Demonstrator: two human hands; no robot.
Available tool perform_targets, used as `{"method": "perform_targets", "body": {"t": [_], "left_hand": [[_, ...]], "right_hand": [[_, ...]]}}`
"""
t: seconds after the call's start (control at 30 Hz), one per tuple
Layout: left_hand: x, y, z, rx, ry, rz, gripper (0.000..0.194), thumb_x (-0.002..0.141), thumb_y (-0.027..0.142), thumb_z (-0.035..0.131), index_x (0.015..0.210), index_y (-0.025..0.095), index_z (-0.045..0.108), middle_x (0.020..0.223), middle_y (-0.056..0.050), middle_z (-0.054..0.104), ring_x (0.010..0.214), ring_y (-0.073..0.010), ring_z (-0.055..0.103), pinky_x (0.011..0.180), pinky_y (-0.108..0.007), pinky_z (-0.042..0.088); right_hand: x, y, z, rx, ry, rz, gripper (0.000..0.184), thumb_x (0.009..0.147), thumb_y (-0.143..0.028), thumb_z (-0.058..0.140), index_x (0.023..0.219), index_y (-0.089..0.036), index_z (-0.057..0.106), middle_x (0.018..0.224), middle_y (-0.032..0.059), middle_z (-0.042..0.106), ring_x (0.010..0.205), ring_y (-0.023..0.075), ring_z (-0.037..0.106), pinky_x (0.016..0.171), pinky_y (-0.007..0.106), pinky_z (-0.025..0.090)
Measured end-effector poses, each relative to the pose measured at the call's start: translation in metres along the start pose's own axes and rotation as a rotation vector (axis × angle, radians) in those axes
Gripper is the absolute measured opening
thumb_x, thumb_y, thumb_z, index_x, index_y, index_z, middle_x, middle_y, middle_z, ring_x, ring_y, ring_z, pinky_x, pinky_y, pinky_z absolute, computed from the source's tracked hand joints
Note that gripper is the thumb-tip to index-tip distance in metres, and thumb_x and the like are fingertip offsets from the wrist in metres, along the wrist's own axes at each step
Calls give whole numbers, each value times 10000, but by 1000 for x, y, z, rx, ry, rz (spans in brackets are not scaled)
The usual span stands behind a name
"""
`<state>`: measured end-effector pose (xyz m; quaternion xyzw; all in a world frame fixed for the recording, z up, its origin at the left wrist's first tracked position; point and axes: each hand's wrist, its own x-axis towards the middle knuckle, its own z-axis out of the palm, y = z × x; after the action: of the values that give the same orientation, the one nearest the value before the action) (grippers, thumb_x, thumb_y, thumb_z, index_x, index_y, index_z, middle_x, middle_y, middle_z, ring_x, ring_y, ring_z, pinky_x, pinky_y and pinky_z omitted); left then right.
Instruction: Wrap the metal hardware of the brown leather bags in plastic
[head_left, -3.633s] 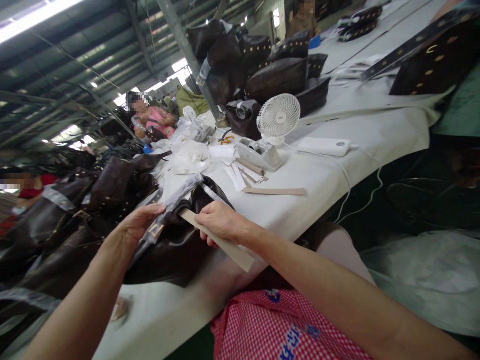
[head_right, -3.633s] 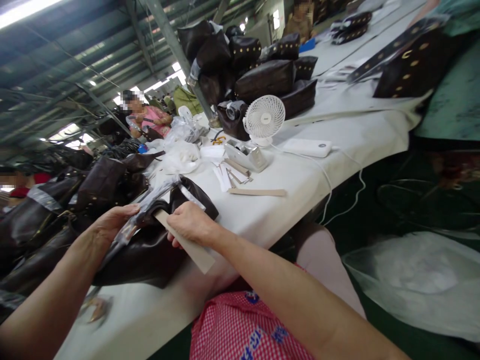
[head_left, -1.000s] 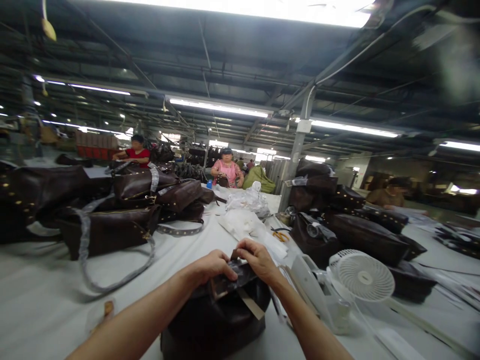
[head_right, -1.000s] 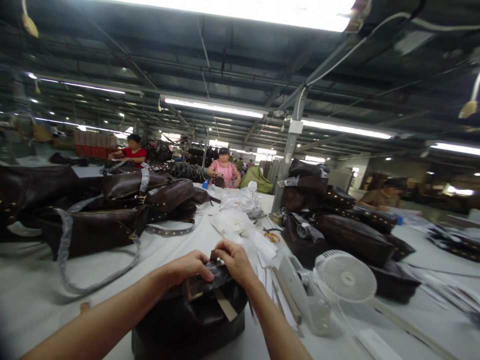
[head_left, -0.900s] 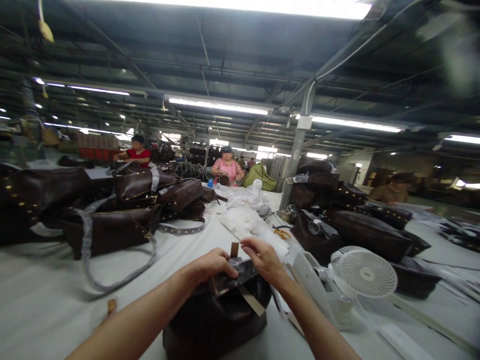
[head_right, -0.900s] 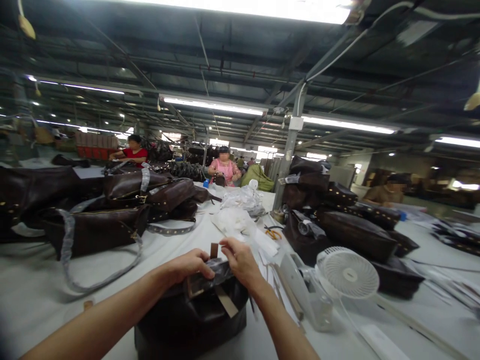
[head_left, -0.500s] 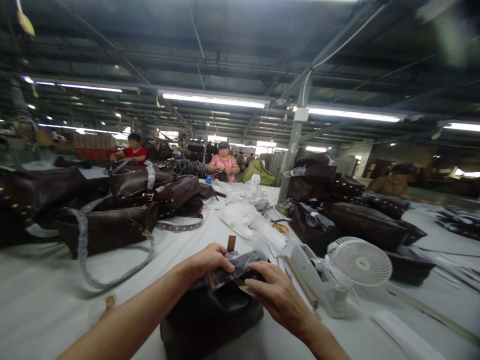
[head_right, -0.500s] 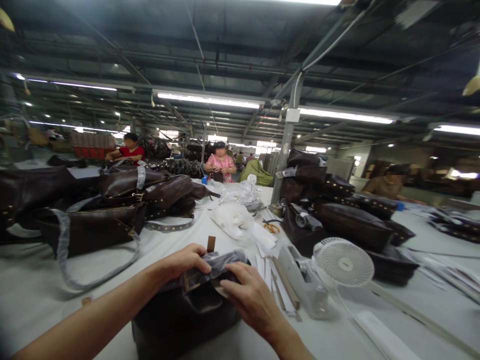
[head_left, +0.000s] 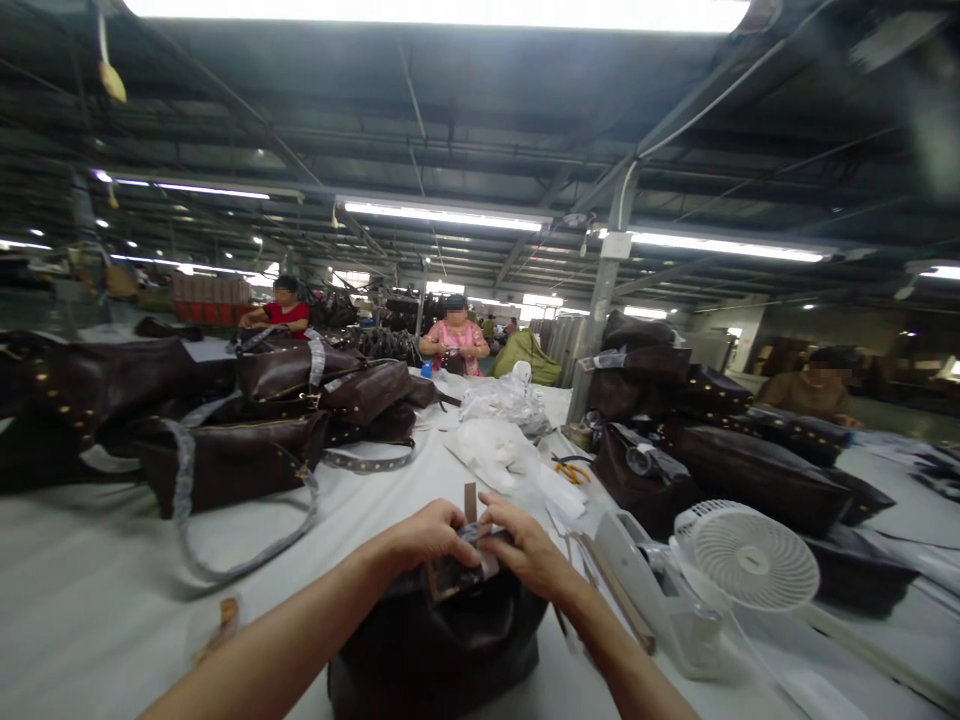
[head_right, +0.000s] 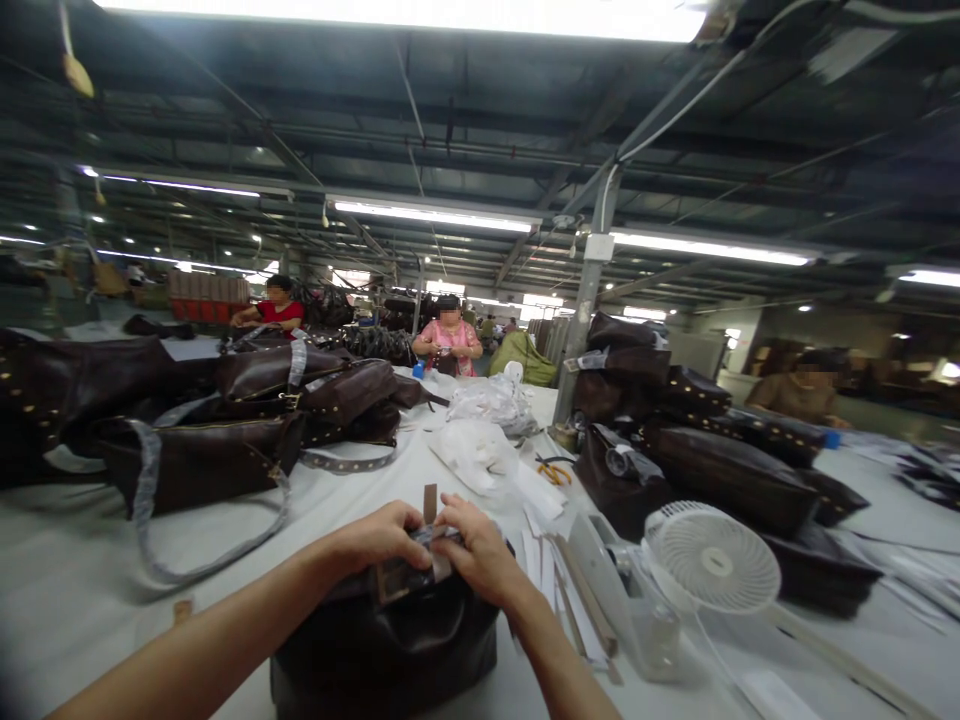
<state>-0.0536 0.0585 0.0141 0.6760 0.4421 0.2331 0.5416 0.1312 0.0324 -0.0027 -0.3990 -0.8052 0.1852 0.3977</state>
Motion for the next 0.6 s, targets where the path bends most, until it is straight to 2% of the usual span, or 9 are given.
{"method": "perform_targets", "body": {"t": [0.07,0.13,0.37,0.47,0.6], "left_hand": [[0,1,1,9,2,9,196,428,185,716,609,136,658,508,59,548,529,-119,467,535,-244,342],[-1,2,2,16,5,16,191,426,190,713,598,136,652,508,60,541,533,-118,460,536,-246,336],[-3,1,2,13,12,23,187,446,228,705,598,145,636,521,58,546,529,-113,465,542,-243,348],[-2,0,1,19,3,19,218,433,251,723,599,150,624,514,60,540,522,-115,464,532,-242,349],[-1,0,0,34,-3,33,245,438,277,731,616,154,616,532,62,532,539,-117,466,530,-238,343]], "right_hand": [[4,-1,-3,56,-92,61,79,772,-183,568,748,-209,638,812,7,690,899,208,633,799,292,467],[6,-2,-4,115,-146,102,67,767,-195,574,728,-199,629,702,-25,634,726,162,586,676,240,434],[1,2,7,162,-23,161,59,765,-228,597,730,-194,629,721,-20,614,722,152,548,680,237,397],[-4,3,9,152,13,111,71,779,-234,589,729,-200,626,719,-21,614,719,151,552,682,239,393],[-7,2,15,84,133,54,118,797,-230,559,704,-205,626,689,-16,625,698,155,557,684,252,390]]}}
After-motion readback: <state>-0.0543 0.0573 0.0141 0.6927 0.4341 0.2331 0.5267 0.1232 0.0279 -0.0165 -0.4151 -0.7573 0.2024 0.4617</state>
